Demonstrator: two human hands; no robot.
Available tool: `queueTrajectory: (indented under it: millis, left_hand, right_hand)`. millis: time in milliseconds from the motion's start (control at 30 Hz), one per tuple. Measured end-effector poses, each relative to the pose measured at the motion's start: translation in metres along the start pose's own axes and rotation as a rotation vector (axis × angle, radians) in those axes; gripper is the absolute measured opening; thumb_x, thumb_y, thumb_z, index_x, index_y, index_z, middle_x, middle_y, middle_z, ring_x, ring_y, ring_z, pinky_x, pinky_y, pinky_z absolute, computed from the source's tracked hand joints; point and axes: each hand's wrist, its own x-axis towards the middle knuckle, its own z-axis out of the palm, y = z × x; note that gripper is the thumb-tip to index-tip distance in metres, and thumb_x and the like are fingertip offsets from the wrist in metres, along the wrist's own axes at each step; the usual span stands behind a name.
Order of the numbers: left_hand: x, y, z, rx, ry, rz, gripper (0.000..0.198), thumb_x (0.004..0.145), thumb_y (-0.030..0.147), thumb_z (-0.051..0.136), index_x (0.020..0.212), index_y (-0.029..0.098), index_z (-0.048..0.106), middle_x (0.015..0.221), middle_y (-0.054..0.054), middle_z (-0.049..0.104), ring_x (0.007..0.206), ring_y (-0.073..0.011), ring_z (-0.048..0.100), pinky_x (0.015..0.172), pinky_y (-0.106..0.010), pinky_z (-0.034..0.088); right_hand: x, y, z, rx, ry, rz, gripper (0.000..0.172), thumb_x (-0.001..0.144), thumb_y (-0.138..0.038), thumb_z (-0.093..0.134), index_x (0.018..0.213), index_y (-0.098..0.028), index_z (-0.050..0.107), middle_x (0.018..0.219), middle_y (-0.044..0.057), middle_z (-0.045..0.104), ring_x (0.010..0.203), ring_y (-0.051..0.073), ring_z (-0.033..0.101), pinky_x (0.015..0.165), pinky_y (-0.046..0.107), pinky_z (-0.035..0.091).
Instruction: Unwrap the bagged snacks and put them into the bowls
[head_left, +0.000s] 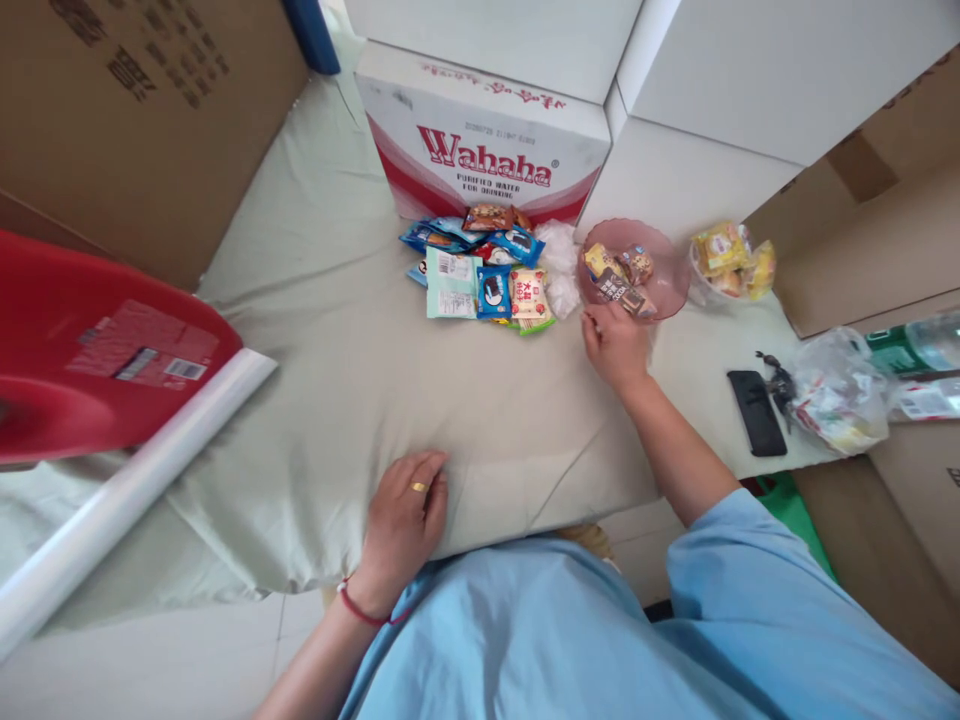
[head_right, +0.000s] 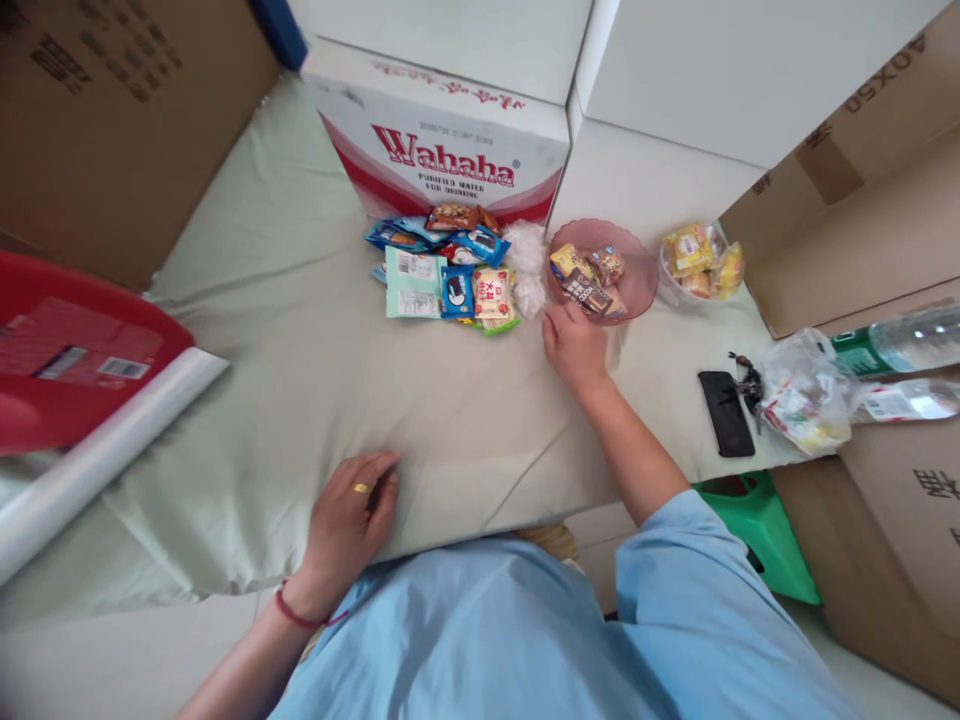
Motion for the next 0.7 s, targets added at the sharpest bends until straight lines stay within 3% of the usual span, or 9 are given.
queueTrajectory:
  millis: [133, 200, 300, 433, 533, 633, 700]
  left_hand:
    - [-0.001, 0.001, 0.000, 0.013, -0.005, -0.001, 0.022, 0.100, 0.014, 0.055, 0.120, 0.021, 0.062, 0.106, -0.008, 0.073, 0.097, -0.0224, 0.069, 0.088, -0.036, 0.058]
    - [-0.001, 0.002, -0.001, 0.013, -0.011, -0.006, 0.022, 0.101, 0.014, 0.054, 0.120, 0.021, 0.062, 0.106, -0.008, 0.074, 0.097, -0.0221, 0.069, 0.087, -0.036, 0.058]
    - [-0.002, 0.003, -0.001, 0.011, -0.001, -0.024, 0.021, 0.101, 0.014, 0.054, 0.119, 0.021, 0.064, 0.105, -0.008, 0.074, 0.097, -0.0218, 0.070, 0.087, -0.035, 0.059]
    - [-0.004, 0.005, -0.004, -0.053, 0.028, -0.077, 0.020, 0.100, 0.013, 0.056, 0.115, 0.021, 0.067, 0.104, -0.007, 0.074, 0.097, -0.0202, 0.072, 0.088, -0.033, 0.059]
    - [-0.004, 0.007, -0.006, -0.133, 0.056, -0.159, 0.018, 0.101, 0.014, 0.057, 0.112, 0.021, 0.069, 0.101, -0.005, 0.075, 0.094, -0.0179, 0.072, 0.087, -0.030, 0.058]
    - [-0.001, 0.010, -0.004, -0.180, 0.055, -0.233, 0.017, 0.101, 0.016, 0.057, 0.109, 0.021, 0.072, 0.100, -0.004, 0.075, 0.092, -0.0169, 0.072, 0.084, -0.029, 0.057]
    - [0.003, 0.011, 0.000, -0.178, 0.029, -0.245, 0.018, 0.101, 0.017, 0.057, 0.107, 0.021, 0.073, 0.099, -0.004, 0.076, 0.092, -0.0175, 0.073, 0.084, -0.030, 0.056]
  right_hand:
    - [0.023, -0.027, 0.024, -0.016, -0.080, 0.120, 0.048, 0.104, -0.037, 0.050, 0.144, -0.014, 0.061, 0.124, 0.021, 0.072, 0.108, 0.034, 0.067, 0.088, 0.041, 0.052]
    - [0.034, -0.031, 0.033, -0.034, -0.117, 0.186, 0.041, 0.102, -0.032, 0.051, 0.136, -0.014, 0.065, 0.120, 0.021, 0.073, 0.103, 0.033, 0.068, 0.086, 0.040, 0.051]
    - [0.035, -0.024, 0.038, 0.046, -0.102, 0.220, 0.026, 0.101, -0.025, 0.048, 0.108, -0.016, 0.071, 0.108, 0.017, 0.074, 0.095, 0.029, 0.068, 0.084, 0.038, 0.049]
    - [0.001, -0.004, 0.033, 0.434, 0.093, 0.265, 0.015, 0.096, -0.030, 0.052, 0.094, -0.020, 0.064, 0.089, 0.008, 0.071, 0.082, 0.021, 0.064, 0.078, 0.033, 0.048]
    - [-0.039, 0.008, 0.030, 0.749, 0.101, 0.426, 0.021, 0.096, -0.042, 0.053, 0.094, -0.023, 0.059, 0.071, -0.001, 0.060, 0.060, 0.016, 0.053, 0.063, 0.028, 0.043]
    - [-0.063, 0.009, 0.030, 0.799, 0.066, 0.463, 0.024, 0.094, -0.046, 0.056, 0.091, -0.023, 0.059, 0.072, -0.001, 0.060, 0.060, 0.015, 0.052, 0.062, 0.028, 0.043]
    - [-0.059, 0.005, 0.033, 0.700, 0.086, 0.411, 0.024, 0.094, -0.045, 0.057, 0.094, -0.022, 0.063, 0.076, 0.001, 0.064, 0.066, 0.017, 0.057, 0.069, 0.030, 0.046]
